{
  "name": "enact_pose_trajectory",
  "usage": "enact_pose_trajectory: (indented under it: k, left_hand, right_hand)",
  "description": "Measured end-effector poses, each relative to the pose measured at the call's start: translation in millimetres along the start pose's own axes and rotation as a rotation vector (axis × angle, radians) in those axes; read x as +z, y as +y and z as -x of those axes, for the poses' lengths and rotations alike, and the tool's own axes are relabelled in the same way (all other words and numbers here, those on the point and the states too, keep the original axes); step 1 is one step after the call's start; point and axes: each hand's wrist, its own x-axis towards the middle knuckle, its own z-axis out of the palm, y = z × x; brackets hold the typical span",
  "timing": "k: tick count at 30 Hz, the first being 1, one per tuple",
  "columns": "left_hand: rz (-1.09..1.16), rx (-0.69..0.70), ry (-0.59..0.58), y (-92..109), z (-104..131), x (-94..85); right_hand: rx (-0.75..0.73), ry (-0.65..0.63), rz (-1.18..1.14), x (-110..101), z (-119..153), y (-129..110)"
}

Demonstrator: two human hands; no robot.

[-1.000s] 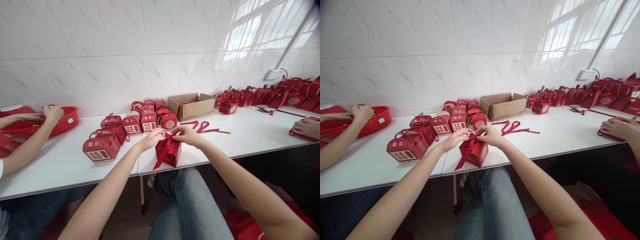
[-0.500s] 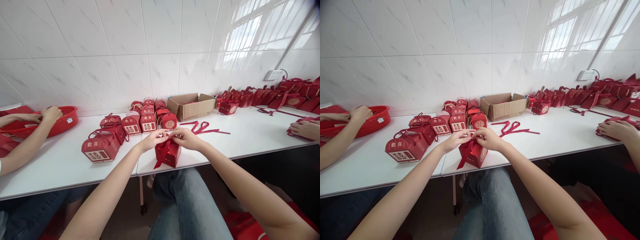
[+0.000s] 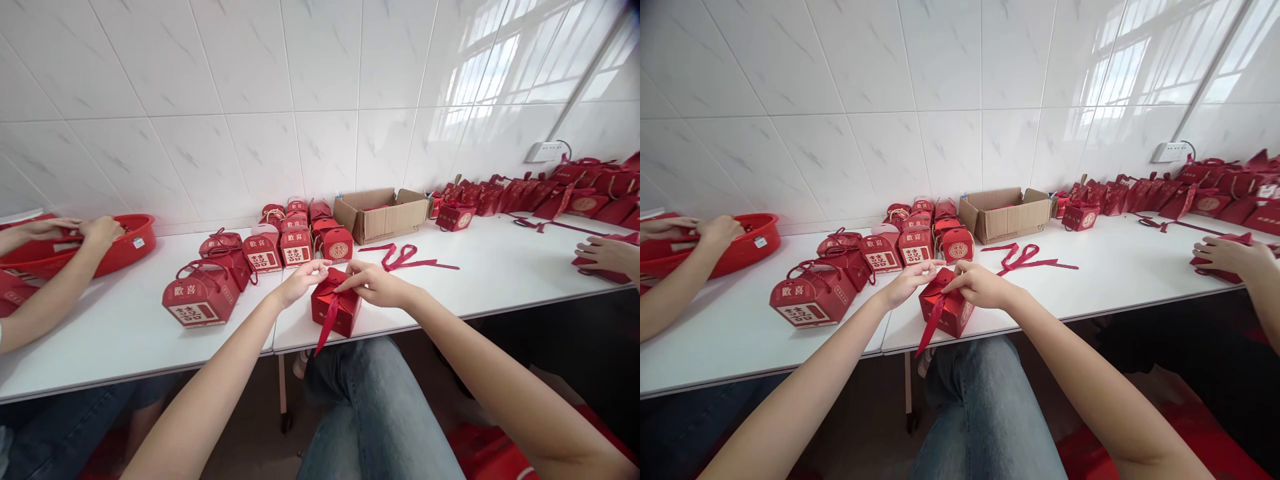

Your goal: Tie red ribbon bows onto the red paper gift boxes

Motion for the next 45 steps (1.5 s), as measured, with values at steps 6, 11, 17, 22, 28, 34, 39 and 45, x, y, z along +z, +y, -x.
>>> enact_pose_trajectory:
  k: [6,11,17,22,28,34,39,45]
  left_hand:
    - [0.042,0.006,-0.029,5.8,4.2,0.4]
    - [0.04,0.008,0.007,13.7,8.6,8.3]
    - [0.083,0.078,0.186,12.3,9.8,27.7]
    - [-0.071,0.131,0.193,7.3,8.4,30.2]
    - [-0.223,0.17,0.204,-1.2,8.0,26.1]
    - [-0.258,0.185,0.247,-4.2,10.8,25.4]
    - [-0.183,0.17,0.291,-3.3,11.1,28.3]
    - [-0.192,0.177,0.261,-6.3,9.6,31.7]
  right_hand:
    - [0.02,0.145,-0.117,3.0,-0.9,-2.2]
    - [0.166,0.311,-0.249,10.9,-3.7,-0.2]
    - [0.214,0.346,-0.285,13.6,-4.8,0.6]
    - [0.262,0.352,-0.247,13.5,-3.7,0.9]
    - [0.299,0.395,-0.246,14.7,-5.0,0.9]
    - [0.37,0.434,-0.351,16.7,-4.5,8.2]
    - [0.399,0.398,-0.395,12.9,1.6,14.6]
    - [0.408,0.452,-0.39,15.0,2.4,19.3]
